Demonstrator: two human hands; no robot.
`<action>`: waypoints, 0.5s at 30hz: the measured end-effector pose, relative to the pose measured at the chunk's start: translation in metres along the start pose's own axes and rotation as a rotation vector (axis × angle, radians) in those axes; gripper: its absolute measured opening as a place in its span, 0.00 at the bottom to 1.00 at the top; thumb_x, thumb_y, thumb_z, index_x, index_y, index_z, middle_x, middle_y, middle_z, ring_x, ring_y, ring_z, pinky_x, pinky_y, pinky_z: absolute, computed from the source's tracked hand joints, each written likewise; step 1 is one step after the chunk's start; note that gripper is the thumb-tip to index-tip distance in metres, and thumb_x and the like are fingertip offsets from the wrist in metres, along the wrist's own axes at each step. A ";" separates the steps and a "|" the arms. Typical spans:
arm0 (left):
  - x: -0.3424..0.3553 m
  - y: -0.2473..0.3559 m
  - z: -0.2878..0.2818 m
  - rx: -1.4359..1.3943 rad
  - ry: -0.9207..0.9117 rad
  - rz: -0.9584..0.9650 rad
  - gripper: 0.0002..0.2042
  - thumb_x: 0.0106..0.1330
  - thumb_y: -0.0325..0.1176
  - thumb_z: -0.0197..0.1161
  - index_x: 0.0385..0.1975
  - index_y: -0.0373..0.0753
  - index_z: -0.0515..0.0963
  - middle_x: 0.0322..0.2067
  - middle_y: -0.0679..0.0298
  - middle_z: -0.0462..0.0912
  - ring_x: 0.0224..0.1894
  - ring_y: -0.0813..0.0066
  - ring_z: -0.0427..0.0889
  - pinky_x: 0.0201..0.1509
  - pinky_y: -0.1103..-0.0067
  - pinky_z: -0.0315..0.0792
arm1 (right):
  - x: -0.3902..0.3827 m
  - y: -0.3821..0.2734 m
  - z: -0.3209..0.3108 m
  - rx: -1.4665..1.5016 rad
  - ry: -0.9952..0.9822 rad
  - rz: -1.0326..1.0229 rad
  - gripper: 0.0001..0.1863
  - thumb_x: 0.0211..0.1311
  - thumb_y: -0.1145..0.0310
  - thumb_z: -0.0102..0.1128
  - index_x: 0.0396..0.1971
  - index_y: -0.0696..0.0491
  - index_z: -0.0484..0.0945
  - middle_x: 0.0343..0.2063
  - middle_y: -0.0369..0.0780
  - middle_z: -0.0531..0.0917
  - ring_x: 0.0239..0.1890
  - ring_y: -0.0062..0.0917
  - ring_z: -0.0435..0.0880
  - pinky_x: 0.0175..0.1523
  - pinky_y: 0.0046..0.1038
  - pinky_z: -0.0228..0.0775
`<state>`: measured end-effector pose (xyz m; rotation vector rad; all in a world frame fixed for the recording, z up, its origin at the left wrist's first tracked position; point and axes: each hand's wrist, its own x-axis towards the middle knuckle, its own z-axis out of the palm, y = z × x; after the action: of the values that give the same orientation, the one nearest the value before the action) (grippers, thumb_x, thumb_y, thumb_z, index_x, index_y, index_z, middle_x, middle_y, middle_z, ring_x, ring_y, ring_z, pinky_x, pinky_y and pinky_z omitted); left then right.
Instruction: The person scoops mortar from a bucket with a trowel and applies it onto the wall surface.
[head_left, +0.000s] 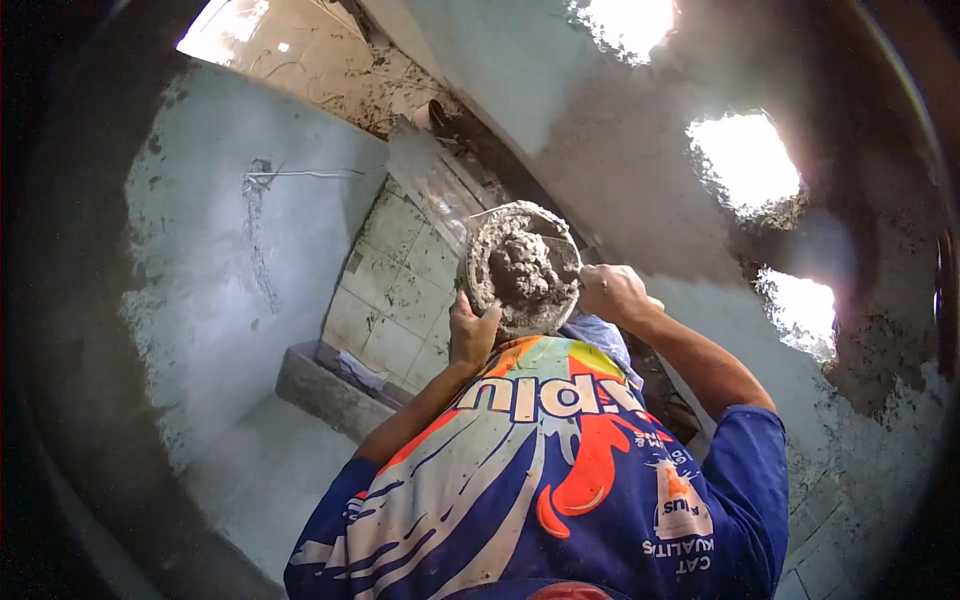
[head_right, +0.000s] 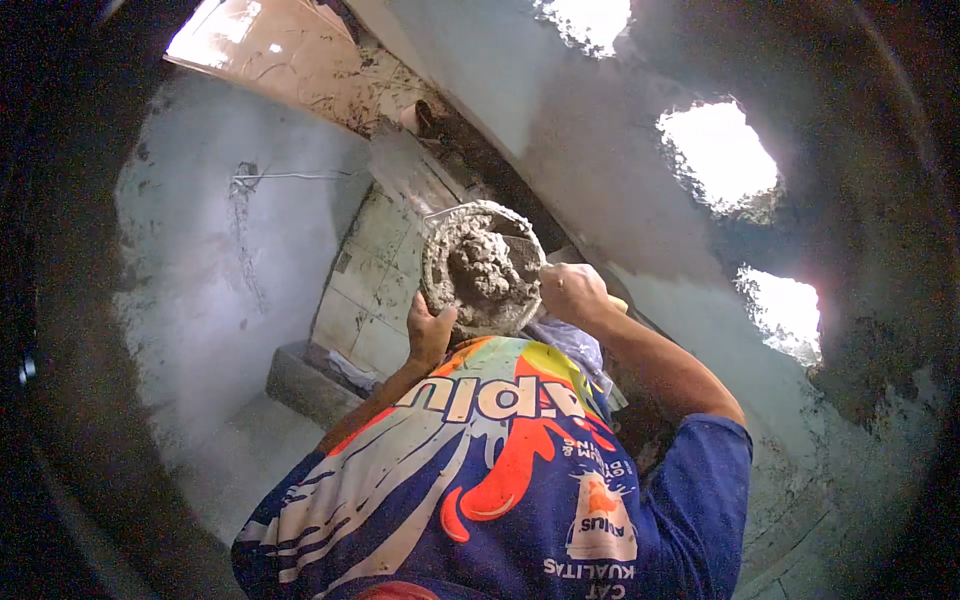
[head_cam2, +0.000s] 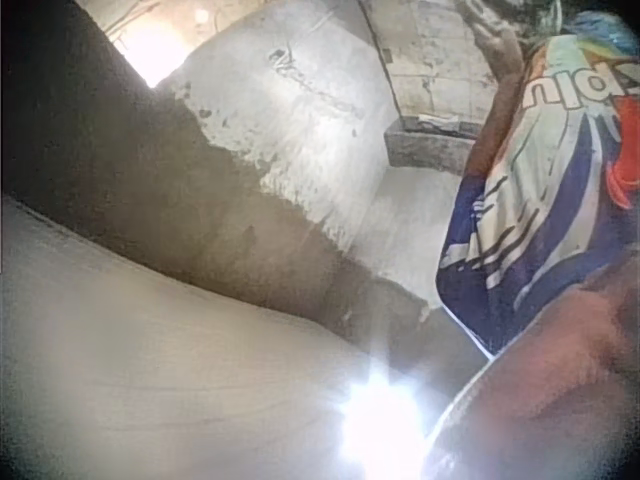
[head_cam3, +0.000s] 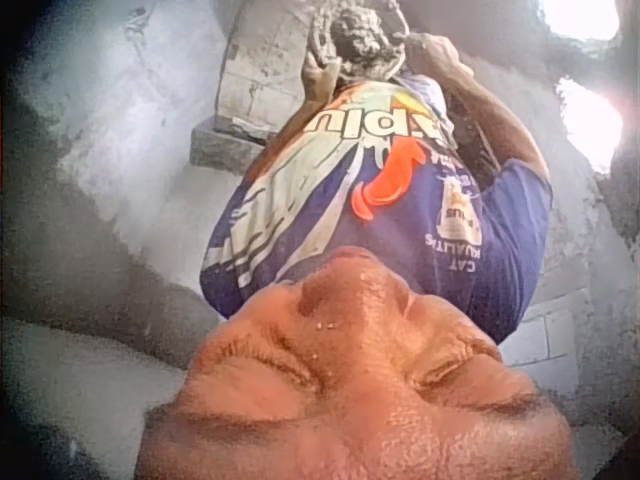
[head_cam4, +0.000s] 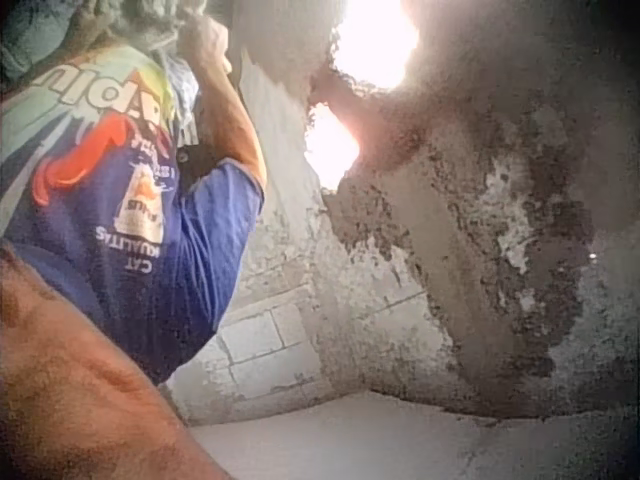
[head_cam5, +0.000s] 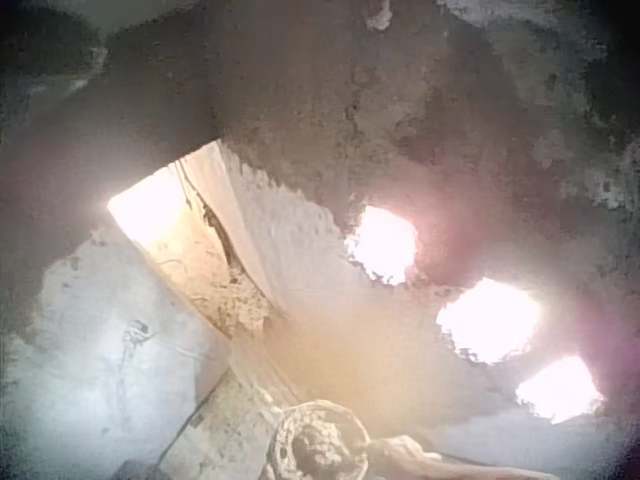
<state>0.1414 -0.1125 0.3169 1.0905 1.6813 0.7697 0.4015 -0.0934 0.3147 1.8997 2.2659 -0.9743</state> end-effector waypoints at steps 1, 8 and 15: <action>0.005 -0.026 0.000 -0.076 -0.065 0.019 0.24 0.52 0.30 0.60 0.49 0.22 0.69 0.43 0.45 0.79 0.46 0.56 0.78 0.52 0.69 0.71 | 0.007 0.003 0.014 -0.016 0.006 -0.023 0.07 0.50 0.67 0.55 0.22 0.54 0.80 0.23 0.46 0.83 0.28 0.39 0.85 0.33 0.41 0.76; 0.020 -0.003 0.000 -0.267 0.012 0.006 0.21 0.54 0.23 0.56 0.50 0.30 0.71 0.40 0.61 0.80 0.39 0.72 0.77 0.46 0.78 0.73 | -0.013 -0.037 -0.025 0.086 0.010 0.009 0.12 0.55 0.62 0.56 0.21 0.55 0.79 0.23 0.47 0.82 0.29 0.43 0.83 0.34 0.42 0.74; 0.020 -0.016 -0.004 -0.642 -0.102 0.014 0.20 0.55 0.22 0.57 0.51 0.33 0.69 0.43 0.61 0.76 0.43 0.72 0.76 0.50 0.75 0.72 | 0.000 0.005 0.005 -0.164 0.027 -0.022 0.06 0.49 0.66 0.59 0.21 0.50 0.83 0.21 0.41 0.84 0.23 0.33 0.85 0.23 0.35 0.75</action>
<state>0.1300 -0.1005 0.2967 0.6724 1.2067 1.1398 0.4042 -0.0953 0.3088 1.8353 2.3063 -0.7429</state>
